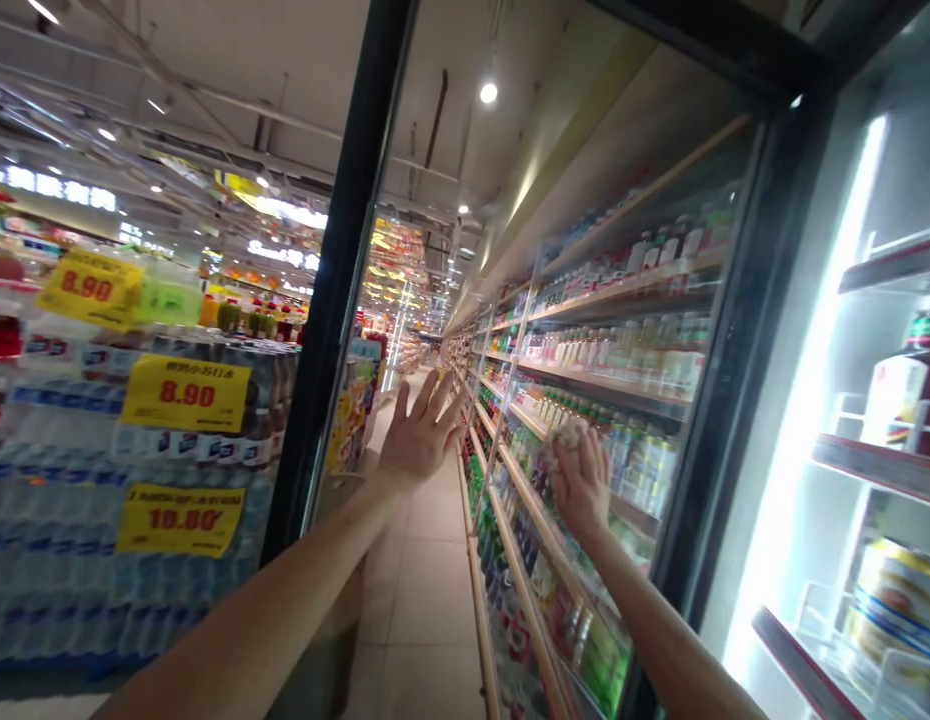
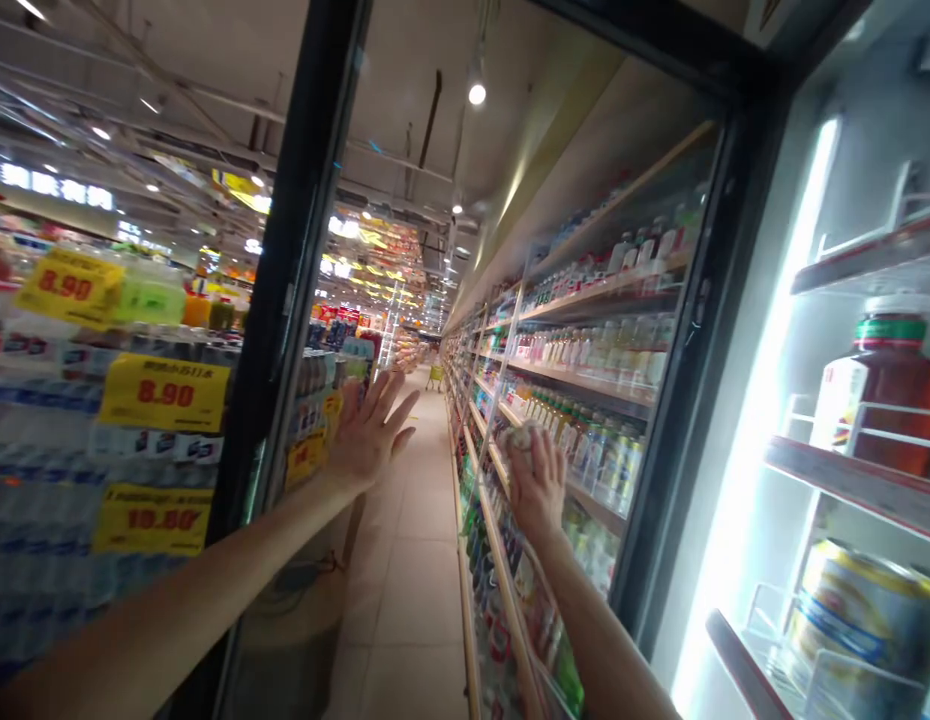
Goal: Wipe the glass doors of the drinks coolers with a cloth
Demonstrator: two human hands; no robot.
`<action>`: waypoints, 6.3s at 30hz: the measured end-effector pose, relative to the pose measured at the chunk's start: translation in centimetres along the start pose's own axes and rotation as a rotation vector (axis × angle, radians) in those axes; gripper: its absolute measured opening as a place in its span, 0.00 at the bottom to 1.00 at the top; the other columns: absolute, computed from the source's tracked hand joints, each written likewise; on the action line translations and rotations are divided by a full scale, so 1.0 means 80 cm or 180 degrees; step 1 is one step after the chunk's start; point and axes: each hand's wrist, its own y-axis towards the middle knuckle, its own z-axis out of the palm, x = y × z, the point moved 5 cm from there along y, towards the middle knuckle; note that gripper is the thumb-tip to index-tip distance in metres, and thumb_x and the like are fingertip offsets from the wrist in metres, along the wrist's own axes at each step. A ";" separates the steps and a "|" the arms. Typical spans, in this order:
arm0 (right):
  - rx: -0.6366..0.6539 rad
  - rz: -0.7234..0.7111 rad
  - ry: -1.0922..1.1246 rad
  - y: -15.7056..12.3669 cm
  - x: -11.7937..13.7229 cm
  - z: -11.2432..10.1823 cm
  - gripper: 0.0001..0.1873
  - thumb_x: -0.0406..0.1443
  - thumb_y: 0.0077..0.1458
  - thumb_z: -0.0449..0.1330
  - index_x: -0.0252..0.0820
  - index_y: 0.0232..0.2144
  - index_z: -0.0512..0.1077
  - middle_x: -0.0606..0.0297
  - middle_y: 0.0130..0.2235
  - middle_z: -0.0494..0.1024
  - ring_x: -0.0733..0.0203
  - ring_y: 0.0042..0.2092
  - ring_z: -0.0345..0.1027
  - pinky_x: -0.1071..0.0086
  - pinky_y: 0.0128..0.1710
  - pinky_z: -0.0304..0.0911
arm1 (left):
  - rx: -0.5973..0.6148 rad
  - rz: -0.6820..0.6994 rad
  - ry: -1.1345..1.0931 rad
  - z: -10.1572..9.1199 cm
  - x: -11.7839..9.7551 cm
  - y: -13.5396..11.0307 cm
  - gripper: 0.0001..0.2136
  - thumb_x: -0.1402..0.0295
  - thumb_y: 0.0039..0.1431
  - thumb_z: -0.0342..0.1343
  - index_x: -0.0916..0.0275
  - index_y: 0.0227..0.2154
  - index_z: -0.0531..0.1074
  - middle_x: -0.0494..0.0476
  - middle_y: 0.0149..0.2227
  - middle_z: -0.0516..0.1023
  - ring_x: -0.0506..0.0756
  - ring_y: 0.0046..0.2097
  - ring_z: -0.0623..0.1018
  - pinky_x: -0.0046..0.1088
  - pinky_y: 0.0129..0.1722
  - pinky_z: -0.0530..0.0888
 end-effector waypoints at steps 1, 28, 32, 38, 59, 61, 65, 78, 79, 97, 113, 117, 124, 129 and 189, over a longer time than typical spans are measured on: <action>-0.0176 0.0404 -0.0080 0.002 -0.025 -0.005 0.25 0.33 0.56 0.50 0.47 0.56 0.62 0.55 0.64 0.53 0.48 0.65 0.44 0.45 0.59 0.49 | 0.0006 -0.0044 0.0003 0.000 -0.002 -0.002 0.24 0.64 0.63 0.46 0.57 0.61 0.52 0.61 0.63 0.55 0.59 0.66 0.50 0.48 0.63 0.46; 0.0191 -0.0794 0.0419 0.026 0.092 0.011 0.25 0.29 0.52 0.53 0.54 0.51 0.67 0.66 0.62 0.59 0.55 0.66 0.42 0.52 0.63 0.43 | 0.0068 0.0262 -0.0044 -0.009 0.002 -0.034 0.23 0.66 0.61 0.47 0.61 0.59 0.57 0.61 0.62 0.58 0.58 0.66 0.49 0.42 0.64 0.47; -0.0497 0.0675 0.0060 0.067 -0.017 -0.001 0.24 0.32 0.56 0.48 0.44 0.55 0.65 0.54 0.64 0.53 0.49 0.65 0.44 0.47 0.60 0.48 | 0.0068 0.0361 -0.0067 -0.012 0.002 -0.050 0.25 0.67 0.60 0.47 0.60 0.61 0.54 0.60 0.62 0.59 0.57 0.66 0.48 0.42 0.65 0.45; -0.0343 0.0184 0.0228 0.078 0.037 0.002 0.25 0.31 0.54 0.50 0.47 0.54 0.65 0.59 0.64 0.53 0.51 0.66 0.41 0.49 0.61 0.47 | 0.0082 0.0362 -0.0075 -0.016 0.002 -0.047 0.23 0.68 0.60 0.47 0.62 0.59 0.57 0.62 0.61 0.60 0.58 0.66 0.48 0.42 0.64 0.46; -0.0050 -0.0926 0.0457 0.099 0.098 0.002 0.21 0.32 0.52 0.54 0.53 0.49 0.69 0.64 0.61 0.60 0.55 0.65 0.44 0.53 0.63 0.43 | -0.0066 0.0001 -0.0103 -0.047 0.031 -0.057 0.26 0.63 0.61 0.48 0.57 0.61 0.53 0.64 0.61 0.60 0.59 0.64 0.56 0.46 0.63 0.50; -0.0419 0.0158 0.0211 0.110 0.021 -0.007 0.21 0.32 0.54 0.51 0.48 0.50 0.69 0.58 0.61 0.59 0.51 0.64 0.47 0.50 0.60 0.48 | -0.0073 -0.0011 -0.0110 -0.047 0.031 -0.058 0.26 0.63 0.61 0.48 0.57 0.62 0.52 0.64 0.61 0.59 0.59 0.64 0.55 0.47 0.63 0.49; -0.1032 0.1679 -0.0065 0.112 -0.065 -0.021 0.24 0.33 0.55 0.46 0.38 0.53 0.66 0.47 0.62 0.56 0.44 0.63 0.49 0.45 0.56 0.52 | -0.0043 -0.0047 -0.0121 -0.048 0.030 -0.059 0.27 0.63 0.61 0.47 0.57 0.62 0.50 0.64 0.61 0.59 0.60 0.64 0.55 0.47 0.63 0.49; -0.0377 0.1510 -0.0053 0.034 -0.073 -0.021 0.23 0.35 0.54 0.47 0.40 0.51 0.69 0.52 0.60 0.60 0.48 0.62 0.50 0.47 0.59 0.50 | -0.0044 -0.0060 -0.0103 -0.045 0.031 -0.060 0.27 0.62 0.61 0.47 0.57 0.62 0.50 0.62 0.62 0.58 0.60 0.64 0.56 0.47 0.63 0.48; -0.0494 0.1937 -0.0156 0.026 -0.108 -0.029 0.25 0.35 0.54 0.45 0.34 0.52 0.68 0.47 0.60 0.59 0.44 0.62 0.51 0.44 0.57 0.51 | -0.0034 -0.0075 -0.0090 -0.045 0.030 -0.060 0.27 0.62 0.61 0.47 0.57 0.62 0.51 0.62 0.62 0.58 0.60 0.64 0.56 0.47 0.63 0.48; -0.1184 0.2544 -0.0139 0.050 -0.175 -0.041 0.27 0.36 0.56 0.44 0.27 0.53 0.66 0.38 0.57 0.61 0.39 0.60 0.52 0.46 0.57 0.51 | -0.0094 -0.0020 -0.0161 -0.053 0.027 -0.057 0.28 0.63 0.61 0.47 0.55 0.63 0.46 0.62 0.62 0.58 0.59 0.64 0.56 0.46 0.63 0.50; -0.0551 0.1296 -0.0086 0.159 -0.120 -0.036 0.23 0.34 0.54 0.47 0.39 0.51 0.68 0.51 0.60 0.59 0.49 0.61 0.52 0.49 0.57 0.52 | -0.0114 -0.0028 -0.0198 -0.052 0.030 -0.057 0.29 0.61 0.62 0.46 0.53 0.64 0.44 0.59 0.63 0.54 0.60 0.64 0.56 0.48 0.63 0.50; -0.0837 0.2063 -0.0173 0.174 -0.167 -0.042 0.26 0.33 0.53 0.44 0.33 0.53 0.67 0.46 0.60 0.59 0.46 0.60 0.52 0.47 0.57 0.52 | -0.0123 -0.0040 -0.0238 -0.051 0.030 -0.058 0.29 0.62 0.61 0.47 0.54 0.63 0.45 0.61 0.63 0.55 0.60 0.64 0.56 0.47 0.63 0.50; 0.0007 -0.0826 0.0227 0.183 0.048 -0.007 0.21 0.32 0.52 0.53 0.50 0.49 0.69 0.62 0.63 0.57 0.54 0.65 0.42 0.54 0.61 0.47 | -0.0156 -0.0001 -0.0288 -0.048 0.032 -0.057 0.27 0.63 0.62 0.47 0.55 0.63 0.48 0.62 0.62 0.57 0.60 0.64 0.55 0.47 0.63 0.50; 0.0024 -0.0659 0.0092 0.205 0.017 -0.007 0.21 0.33 0.53 0.52 0.50 0.50 0.68 0.64 0.62 0.59 0.55 0.64 0.45 0.53 0.61 0.47 | -0.0096 -0.0027 -0.0244 -0.047 0.032 -0.059 0.28 0.63 0.61 0.49 0.55 0.63 0.49 0.62 0.62 0.57 0.60 0.64 0.55 0.47 0.63 0.49; 0.0018 0.0090 0.0003 0.184 -0.078 -0.022 0.20 0.35 0.53 0.50 0.48 0.47 0.71 0.62 0.60 0.60 0.55 0.62 0.50 0.55 0.60 0.50 | -0.0308 -0.0005 -0.0440 -0.048 0.037 -0.063 0.22 0.63 0.61 0.48 0.56 0.58 0.58 0.63 0.59 0.64 0.58 0.63 0.59 0.44 0.63 0.51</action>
